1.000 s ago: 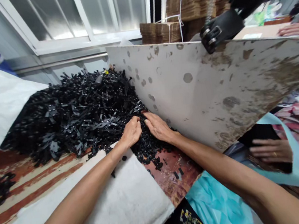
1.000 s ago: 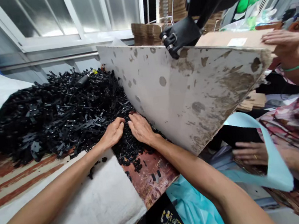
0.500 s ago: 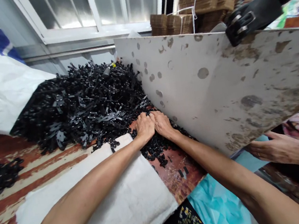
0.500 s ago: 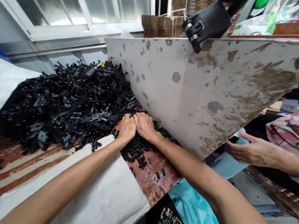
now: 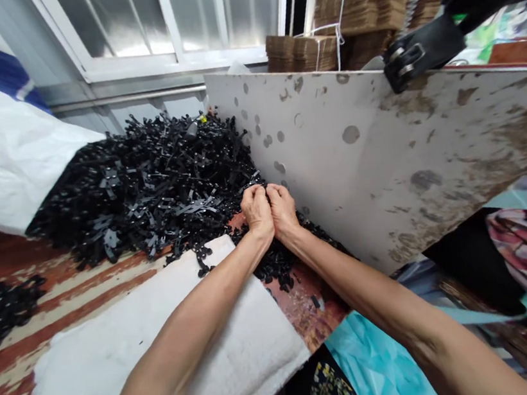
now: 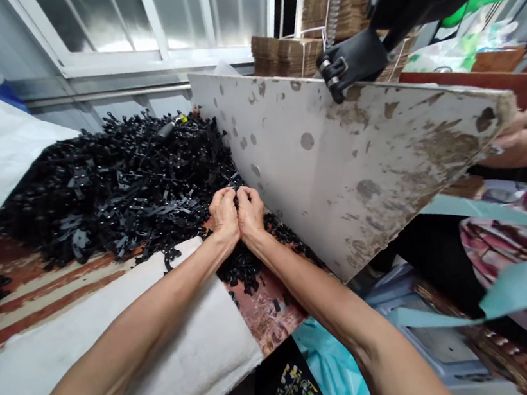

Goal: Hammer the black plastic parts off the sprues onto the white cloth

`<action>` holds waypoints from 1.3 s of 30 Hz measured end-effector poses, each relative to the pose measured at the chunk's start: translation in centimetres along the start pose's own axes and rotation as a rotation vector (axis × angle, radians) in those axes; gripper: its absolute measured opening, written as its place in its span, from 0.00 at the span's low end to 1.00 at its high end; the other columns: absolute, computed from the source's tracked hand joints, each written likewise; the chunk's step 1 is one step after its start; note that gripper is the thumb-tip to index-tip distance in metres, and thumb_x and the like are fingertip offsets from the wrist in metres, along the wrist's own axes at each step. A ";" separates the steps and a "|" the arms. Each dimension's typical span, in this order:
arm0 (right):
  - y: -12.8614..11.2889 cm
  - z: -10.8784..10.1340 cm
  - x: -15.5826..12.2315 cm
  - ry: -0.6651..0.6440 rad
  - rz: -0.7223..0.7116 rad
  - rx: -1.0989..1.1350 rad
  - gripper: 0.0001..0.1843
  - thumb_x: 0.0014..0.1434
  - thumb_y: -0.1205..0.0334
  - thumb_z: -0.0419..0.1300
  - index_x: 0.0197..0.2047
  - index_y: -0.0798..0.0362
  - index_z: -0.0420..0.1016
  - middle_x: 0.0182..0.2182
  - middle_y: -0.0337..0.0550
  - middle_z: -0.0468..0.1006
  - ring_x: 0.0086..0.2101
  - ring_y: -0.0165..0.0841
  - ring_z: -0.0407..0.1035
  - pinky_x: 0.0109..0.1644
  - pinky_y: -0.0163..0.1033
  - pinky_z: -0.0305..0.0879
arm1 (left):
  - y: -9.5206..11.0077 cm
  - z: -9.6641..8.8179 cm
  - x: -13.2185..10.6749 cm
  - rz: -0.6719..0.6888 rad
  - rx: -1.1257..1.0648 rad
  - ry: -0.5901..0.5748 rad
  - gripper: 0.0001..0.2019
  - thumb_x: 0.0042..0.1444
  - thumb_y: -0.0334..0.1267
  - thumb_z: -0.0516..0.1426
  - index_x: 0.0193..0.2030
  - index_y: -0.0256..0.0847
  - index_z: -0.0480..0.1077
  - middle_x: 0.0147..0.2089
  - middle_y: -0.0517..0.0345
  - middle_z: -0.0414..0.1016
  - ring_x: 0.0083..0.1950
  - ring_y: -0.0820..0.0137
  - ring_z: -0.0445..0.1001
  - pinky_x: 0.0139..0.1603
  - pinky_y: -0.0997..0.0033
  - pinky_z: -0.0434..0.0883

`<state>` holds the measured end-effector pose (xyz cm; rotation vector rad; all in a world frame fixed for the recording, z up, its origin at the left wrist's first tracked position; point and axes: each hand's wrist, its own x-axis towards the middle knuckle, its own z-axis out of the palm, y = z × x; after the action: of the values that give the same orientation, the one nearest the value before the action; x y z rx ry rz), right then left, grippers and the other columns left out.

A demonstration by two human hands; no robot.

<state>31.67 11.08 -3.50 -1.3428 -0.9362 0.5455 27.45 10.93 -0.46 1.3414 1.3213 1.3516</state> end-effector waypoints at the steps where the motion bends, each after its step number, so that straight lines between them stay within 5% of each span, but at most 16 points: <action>1: -0.6 0.3 -0.5 0.012 0.011 0.040 0.17 0.66 0.57 0.59 0.56 0.55 0.71 0.52 0.49 0.75 0.47 0.39 0.73 0.49 0.50 0.73 | 0.4 -0.6 -0.2 0.007 -0.029 0.007 0.08 0.56 0.34 0.50 0.37 0.40 0.71 0.41 0.54 0.79 0.43 0.69 0.77 0.44 0.73 0.73; 4: -2.9 1.7 -3.0 0.019 0.029 0.152 0.13 0.69 0.59 0.51 0.50 0.55 0.71 0.47 0.47 0.78 0.46 0.35 0.73 0.51 0.43 0.71 | 1.7 -3.5 -1.0 0.033 -0.096 0.020 0.07 0.54 0.35 0.52 0.36 0.41 0.70 0.38 0.57 0.78 0.40 0.70 0.76 0.41 0.74 0.73; 8: -6.0 4.5 -7.7 -0.046 0.023 0.264 0.09 0.65 0.60 0.51 0.45 0.51 0.70 0.44 0.42 0.80 0.44 0.32 0.74 0.50 0.37 0.71 | 2.5 -9.1 -2.8 0.072 -0.224 0.142 0.05 0.47 0.37 0.56 0.32 0.42 0.69 0.34 0.61 0.74 0.37 0.72 0.74 0.39 0.75 0.72; 14: -7.4 8.0 -14.0 -0.202 0.052 0.278 0.06 0.63 0.61 0.52 0.39 0.50 0.70 0.38 0.42 0.79 0.41 0.33 0.74 0.47 0.38 0.72 | 0.9 -16.3 -5.8 0.025 -0.182 0.305 0.06 0.45 0.39 0.57 0.32 0.44 0.68 0.32 0.62 0.73 0.37 0.68 0.74 0.39 0.69 0.74; 24: -5.3 9.0 -16.4 -0.390 -0.111 0.012 0.08 0.62 0.70 0.52 0.41 0.51 0.69 0.40 0.42 0.76 0.44 0.32 0.71 0.51 0.38 0.70 | -3.8 -20.3 -7.1 0.051 -0.043 0.275 0.08 0.50 0.41 0.57 0.39 0.46 0.68 0.36 0.59 0.75 0.42 0.62 0.75 0.44 0.60 0.74; 28: -6.0 7.4 -15.7 -0.507 -0.275 -0.144 0.09 0.60 0.71 0.54 0.42 0.52 0.72 0.41 0.43 0.78 0.45 0.32 0.72 0.53 0.37 0.69 | -4.3 -21.3 -7.1 0.108 -0.003 0.235 0.08 0.51 0.39 0.56 0.38 0.44 0.70 0.38 0.59 0.75 0.42 0.64 0.73 0.50 0.62 0.71; 31: -6.6 4.4 -14.6 -0.595 -0.420 -0.265 0.14 0.59 0.74 0.54 0.45 0.53 0.74 0.47 0.45 0.78 0.51 0.31 0.70 0.58 0.36 0.65 | -4.0 -22.0 -7.4 0.160 0.078 0.190 0.07 0.51 0.39 0.55 0.35 0.43 0.72 0.38 0.59 0.75 0.45 0.65 0.73 0.55 0.63 0.68; 35: -5.6 -1.9 -12.2 -0.624 -0.537 -0.479 0.21 0.59 0.71 0.54 0.55 0.54 0.73 0.60 0.54 0.70 0.61 0.42 0.61 0.66 0.53 0.52 | -3.2 -23.1 -7.9 0.150 0.181 0.172 0.08 0.51 0.41 0.53 0.33 0.43 0.72 0.38 0.57 0.77 0.46 0.62 0.73 0.53 0.63 0.68; 39: -3.0 -6.7 -10.1 -0.647 -0.578 -0.725 0.27 0.56 0.65 0.59 0.60 0.58 0.71 0.65 0.64 0.63 0.63 0.60 0.53 0.63 0.70 0.43 | -3.1 -24.2 -7.8 0.163 0.256 0.192 0.10 0.52 0.42 0.53 0.35 0.43 0.73 0.39 0.56 0.77 0.46 0.61 0.73 0.51 0.62 0.68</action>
<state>31.12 -1.36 -2.89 -1.4330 -2.1170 0.1721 4.15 0.40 -2.01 1.5494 1.5860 1.4898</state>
